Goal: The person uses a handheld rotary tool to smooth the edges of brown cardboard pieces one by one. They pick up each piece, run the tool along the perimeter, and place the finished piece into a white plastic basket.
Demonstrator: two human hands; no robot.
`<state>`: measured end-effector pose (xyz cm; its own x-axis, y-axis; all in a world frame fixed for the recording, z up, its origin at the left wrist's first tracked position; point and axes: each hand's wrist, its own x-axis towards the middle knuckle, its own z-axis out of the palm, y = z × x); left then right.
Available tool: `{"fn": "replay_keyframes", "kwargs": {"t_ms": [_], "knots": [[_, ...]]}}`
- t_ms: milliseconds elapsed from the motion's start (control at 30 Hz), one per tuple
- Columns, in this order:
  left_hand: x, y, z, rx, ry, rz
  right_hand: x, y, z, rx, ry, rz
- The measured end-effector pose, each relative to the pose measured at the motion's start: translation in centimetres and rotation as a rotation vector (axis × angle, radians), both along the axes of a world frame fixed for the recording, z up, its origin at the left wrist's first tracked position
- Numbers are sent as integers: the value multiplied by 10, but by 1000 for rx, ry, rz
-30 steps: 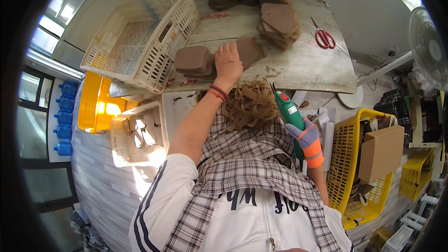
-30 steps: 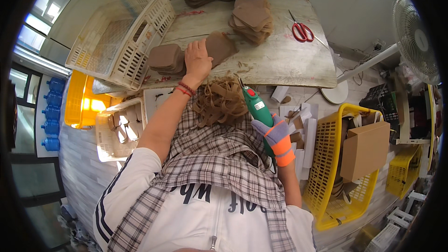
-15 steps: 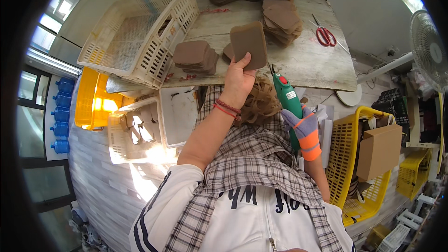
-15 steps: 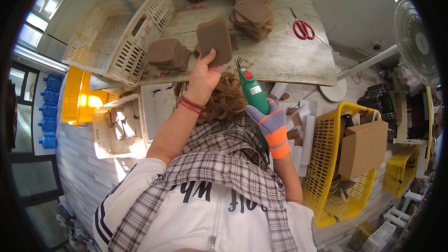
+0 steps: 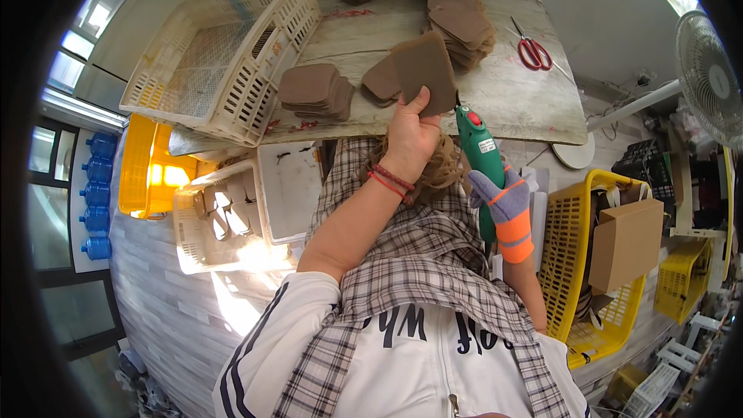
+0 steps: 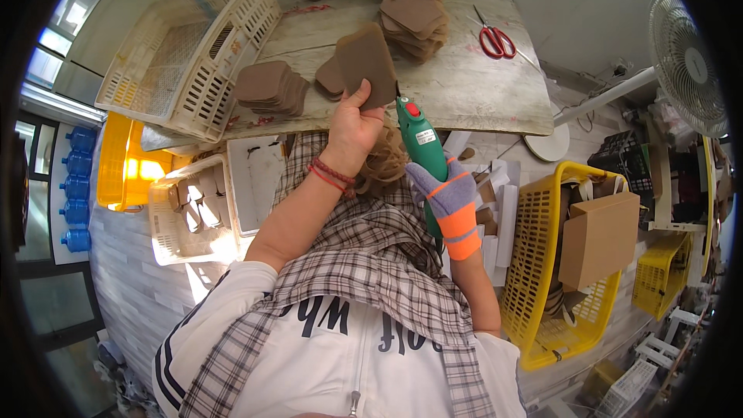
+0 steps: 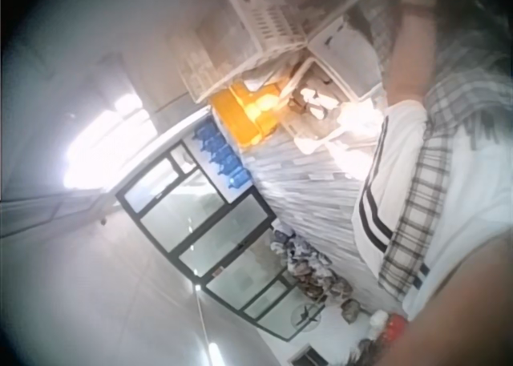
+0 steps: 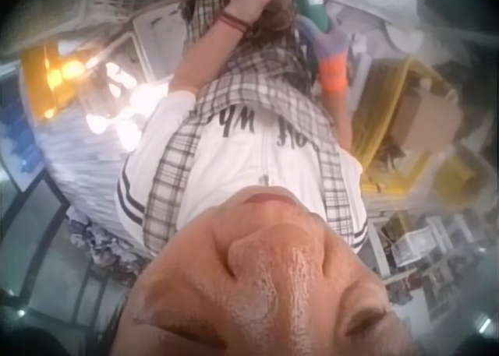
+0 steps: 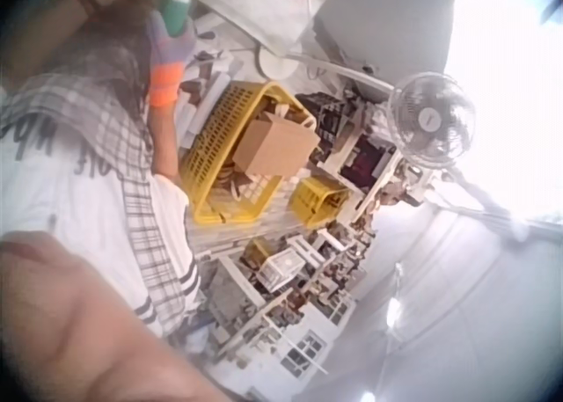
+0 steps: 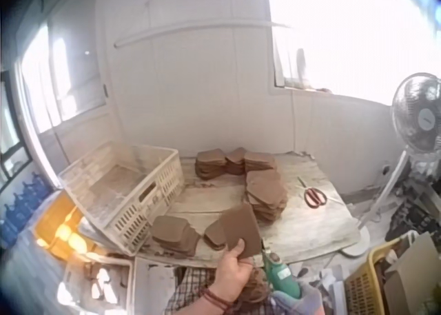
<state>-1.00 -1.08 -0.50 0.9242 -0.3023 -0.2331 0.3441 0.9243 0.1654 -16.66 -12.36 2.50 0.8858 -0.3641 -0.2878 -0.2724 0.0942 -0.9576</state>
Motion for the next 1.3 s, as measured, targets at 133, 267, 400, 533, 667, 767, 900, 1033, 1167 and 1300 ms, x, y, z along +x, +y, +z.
{"fn": "replay_keyframes", "kwargs": {"t_ms": [133,267,400,533,667,767,900,1033,1167,1300], "knots": [[-10,-2,-1,36,-13,-61,0,-1,8,22,6,-23],[-19,-3,-7,100,-75,-124,2,-2,14,14,-13,-53],[-29,-1,-12,149,-98,-194,4,-8,20,-21,-3,-50],[-34,7,-14,254,-132,-214,2,-15,19,-41,1,-49],[-28,24,-13,428,-228,-209,-3,-24,26,-28,17,3],[-19,45,-6,597,-360,-273,-12,-34,27,-50,57,71],[-4,67,-2,772,-514,-319,-22,-40,30,-123,127,170],[-1,79,8,826,-549,-433,-28,-37,29,-141,110,217],[-5,85,6,891,-555,-520,-25,-28,33,-102,130,209],[-6,90,0,918,-556,-606,-19,-24,34,-115,123,219]]}}
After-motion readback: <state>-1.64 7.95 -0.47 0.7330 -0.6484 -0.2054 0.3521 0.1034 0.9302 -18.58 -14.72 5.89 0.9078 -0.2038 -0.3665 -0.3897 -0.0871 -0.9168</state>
